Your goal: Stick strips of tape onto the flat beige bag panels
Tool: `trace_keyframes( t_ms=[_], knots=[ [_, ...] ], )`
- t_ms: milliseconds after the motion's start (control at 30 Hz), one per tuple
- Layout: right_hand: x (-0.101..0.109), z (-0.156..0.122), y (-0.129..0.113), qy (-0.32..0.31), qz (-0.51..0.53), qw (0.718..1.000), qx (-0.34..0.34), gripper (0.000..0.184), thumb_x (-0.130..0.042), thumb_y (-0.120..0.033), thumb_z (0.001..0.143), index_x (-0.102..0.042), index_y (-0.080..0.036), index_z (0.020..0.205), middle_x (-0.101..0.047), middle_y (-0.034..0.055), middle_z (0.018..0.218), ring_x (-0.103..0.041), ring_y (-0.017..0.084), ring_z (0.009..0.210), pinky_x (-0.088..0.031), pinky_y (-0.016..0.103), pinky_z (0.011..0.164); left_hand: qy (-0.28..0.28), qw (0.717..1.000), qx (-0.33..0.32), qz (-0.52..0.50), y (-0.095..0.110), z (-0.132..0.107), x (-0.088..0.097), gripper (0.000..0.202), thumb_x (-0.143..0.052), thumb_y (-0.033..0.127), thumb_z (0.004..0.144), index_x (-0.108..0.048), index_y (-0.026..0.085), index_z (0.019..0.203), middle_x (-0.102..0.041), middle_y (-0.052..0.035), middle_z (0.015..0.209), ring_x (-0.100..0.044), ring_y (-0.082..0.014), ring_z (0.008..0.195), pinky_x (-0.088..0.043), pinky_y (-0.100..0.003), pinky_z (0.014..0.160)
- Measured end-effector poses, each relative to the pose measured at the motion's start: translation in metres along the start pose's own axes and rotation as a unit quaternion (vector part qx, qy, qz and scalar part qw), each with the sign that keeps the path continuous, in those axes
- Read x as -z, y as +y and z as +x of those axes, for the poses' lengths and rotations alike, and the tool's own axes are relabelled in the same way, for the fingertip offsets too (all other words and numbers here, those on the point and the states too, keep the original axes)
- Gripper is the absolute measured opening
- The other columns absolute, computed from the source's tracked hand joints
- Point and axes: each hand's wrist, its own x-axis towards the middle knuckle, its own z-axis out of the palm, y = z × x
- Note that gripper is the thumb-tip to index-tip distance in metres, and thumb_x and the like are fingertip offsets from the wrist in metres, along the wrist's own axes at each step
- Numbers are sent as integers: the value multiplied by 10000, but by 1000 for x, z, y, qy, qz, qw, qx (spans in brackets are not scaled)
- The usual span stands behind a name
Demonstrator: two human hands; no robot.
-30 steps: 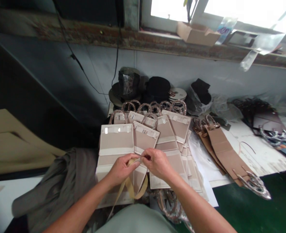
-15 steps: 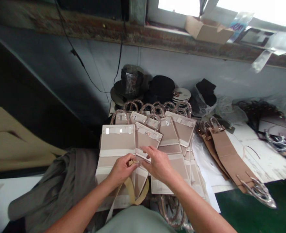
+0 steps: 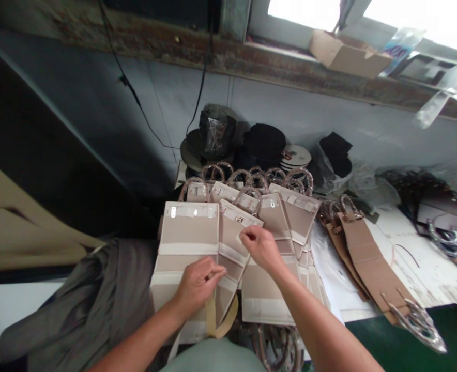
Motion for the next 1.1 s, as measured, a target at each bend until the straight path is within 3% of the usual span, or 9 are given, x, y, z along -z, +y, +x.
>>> trace_keyframes(
  t_ms=[100, 200, 433, 533, 667, 800, 867, 967, 1100],
  knots=[
    [2, 31, 17, 34, 76, 996, -27, 243, -585, -388, 891, -723, -204, 811, -672, 12, 718, -569, 175, 648, -414, 267, 615, 3, 994, 101, -33, -10, 4, -5, 92, -688, 204, 862, -741, 200, 786, -664, 5, 731, -590, -142, 681, -422, -243, 657],
    [-7, 53, 25, 44, 48, 998, -12, 227, -609, -386, 876, -746, -215, 815, -696, 21, 772, -599, 185, 715, -434, 273, 671, -13, 987, 153, -46, -21, 8, -6, 88, -668, 238, 856, -746, 201, 840, -696, 13, 764, -599, -146, 694, -435, -243, 670],
    [-20, 52, 22, 89, -126, 988, 28, 152, -594, -316, 917, -733, -260, 899, -676, 17, 880, -603, 172, 776, -418, 265, 714, -31, 987, 151, -35, -30, 6, -2, 216, -640, 164, 806, -754, 211, 983, -732, 6, 814, -620, -154, 706, -460, -246, 691],
    [-20, 51, 22, 89, -138, 986, 39, 128, -595, -302, 917, -714, -257, 934, -680, 20, 926, -607, 172, 789, -407, 264, 699, -30, 990, 115, -72, -36, 7, -1, 209, -632, 155, 796, -761, 204, 954, -747, -29, 915, -669, -184, 870, -491, -274, 833],
    [-19, 57, 28, 124, -45, 991, -15, 221, -601, -376, 897, -687, -238, 1047, -692, 17, 852, -605, 188, 739, -430, 275, 684, -23, 978, 161, -130, -44, 9, -3, 214, -661, 246, 817, -784, 197, 986, -760, -35, 933, -668, -187, 837, -501, -283, 805],
    [-13, 48, 24, 166, 77, 982, -55, 401, -591, -502, 901, -686, -181, 1121, -683, 35, 780, -589, 203, 699, -463, 289, 652, -11, 959, 219, -181, -41, 7, -4, 507, -727, 289, 789, -705, 189, 1285, -723, 6, 833, -641, -154, 712, -492, -258, 719],
    [-11, 31, 14, 122, 107, 986, -42, 375, -600, -514, 912, -713, -184, 1050, -673, 27, 764, -574, 186, 677, -463, 281, 643, -2, 961, 218, -170, -35, 5, -2, 575, -749, 303, 787, -672, 191, 1345, -695, 22, 785, -621, -145, 679, -482, -252, 696],
    [-12, -2, -4, -5, 126, 992, 1, 294, -641, -456, 913, -742, -198, 1012, -690, 25, 819, -596, 165, 694, -471, 269, 667, 10, 974, 193, -119, -24, 3, 2, 436, -762, 299, 787, -752, 197, 1211, -739, -8, 860, -638, -161, 747, -488, -261, 740],
    [-18, -31, -19, -127, 61, 988, 69, 137, -697, -282, 872, -771, -231, 975, -713, 25, 894, -643, 158, 771, -473, 260, 740, 10, 985, 163, -58, -11, 5, 2, 306, -747, 235, 790, -787, 215, 1093, -780, -25, 935, -666, -183, 813, -495, -273, 782]
  ],
)
